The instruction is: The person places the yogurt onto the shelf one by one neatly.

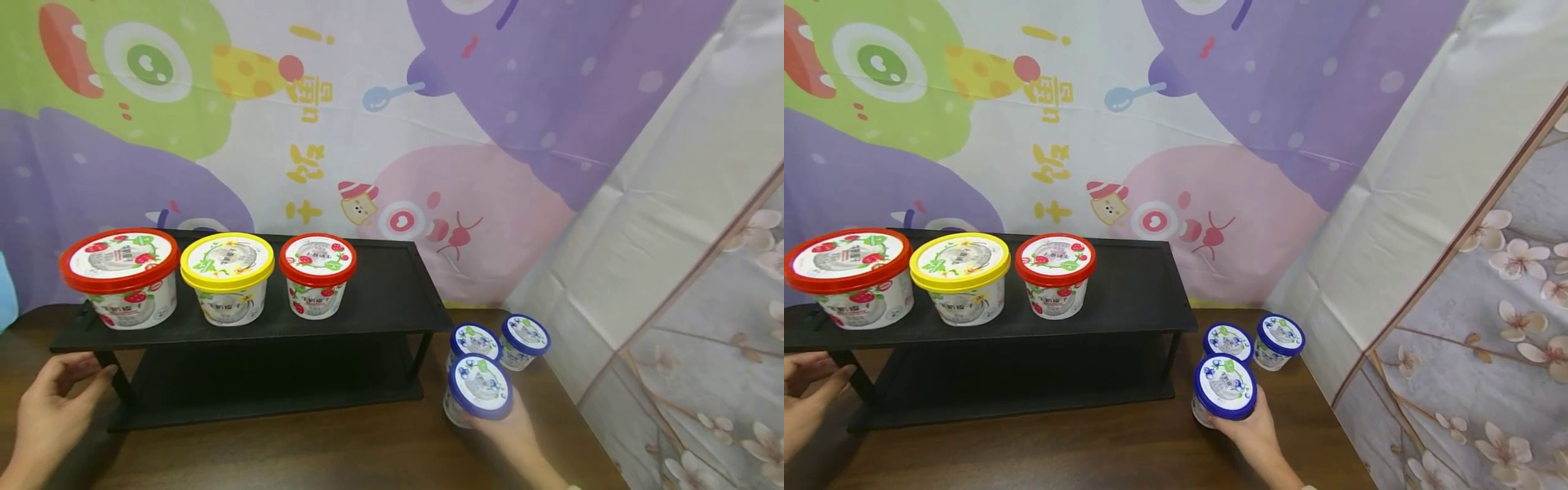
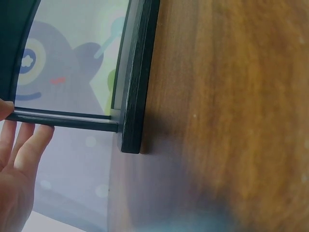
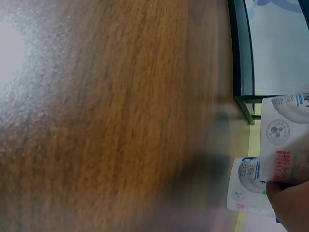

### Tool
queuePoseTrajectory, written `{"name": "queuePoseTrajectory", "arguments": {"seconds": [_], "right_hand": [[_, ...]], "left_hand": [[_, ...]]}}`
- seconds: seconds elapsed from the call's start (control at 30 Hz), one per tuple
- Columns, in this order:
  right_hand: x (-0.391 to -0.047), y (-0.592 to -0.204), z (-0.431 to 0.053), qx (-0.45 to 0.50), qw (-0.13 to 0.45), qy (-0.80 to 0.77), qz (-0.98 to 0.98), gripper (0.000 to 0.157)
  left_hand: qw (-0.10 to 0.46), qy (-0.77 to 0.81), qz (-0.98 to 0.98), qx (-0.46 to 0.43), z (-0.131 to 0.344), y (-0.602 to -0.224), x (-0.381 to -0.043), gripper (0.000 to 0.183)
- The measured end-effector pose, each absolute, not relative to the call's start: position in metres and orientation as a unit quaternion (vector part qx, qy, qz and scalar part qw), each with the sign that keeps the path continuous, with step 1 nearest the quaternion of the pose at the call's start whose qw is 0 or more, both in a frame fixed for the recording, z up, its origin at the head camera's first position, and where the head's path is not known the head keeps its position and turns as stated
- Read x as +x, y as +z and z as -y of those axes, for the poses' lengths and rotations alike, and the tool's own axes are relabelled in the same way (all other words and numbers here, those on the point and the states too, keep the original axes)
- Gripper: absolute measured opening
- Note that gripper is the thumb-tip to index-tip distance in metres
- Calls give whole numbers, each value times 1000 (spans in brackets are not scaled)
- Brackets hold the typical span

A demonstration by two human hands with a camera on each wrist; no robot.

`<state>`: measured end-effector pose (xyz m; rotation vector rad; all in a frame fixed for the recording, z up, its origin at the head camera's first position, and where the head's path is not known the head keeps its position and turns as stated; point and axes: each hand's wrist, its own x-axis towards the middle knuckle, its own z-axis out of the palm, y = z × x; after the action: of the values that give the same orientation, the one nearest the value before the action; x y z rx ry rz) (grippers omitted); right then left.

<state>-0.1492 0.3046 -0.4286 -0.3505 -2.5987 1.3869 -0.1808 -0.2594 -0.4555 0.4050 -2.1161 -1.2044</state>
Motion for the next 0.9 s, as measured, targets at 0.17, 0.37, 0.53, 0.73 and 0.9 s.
{"name": "queuePoseTrajectory", "arguments": {"seconds": [0.17, 0.37, 0.53, 0.73, 0.9], "right_hand": [[-150, -428, -299, -86, 87, 460, 880, 92], [-151, -425, -289, -58, 81, 462, 881, 89], [-154, -424, -283, -50, 78, 454, 886, 90], [-157, -425, -277, -25, 80, 455, 887, 87], [-161, -426, -274, -7, 78, 470, 879, 89]], "left_hand": [[337, -463, 808, 140, 262, -462, -182, 27], [347, -457, 809, 129, 264, -465, -183, 26], [337, -470, 803, 143, 261, -457, -180, 28], [336, -478, 800, 138, 260, -453, -179, 28], [334, -474, 802, 141, 261, -454, -179, 27]]}}
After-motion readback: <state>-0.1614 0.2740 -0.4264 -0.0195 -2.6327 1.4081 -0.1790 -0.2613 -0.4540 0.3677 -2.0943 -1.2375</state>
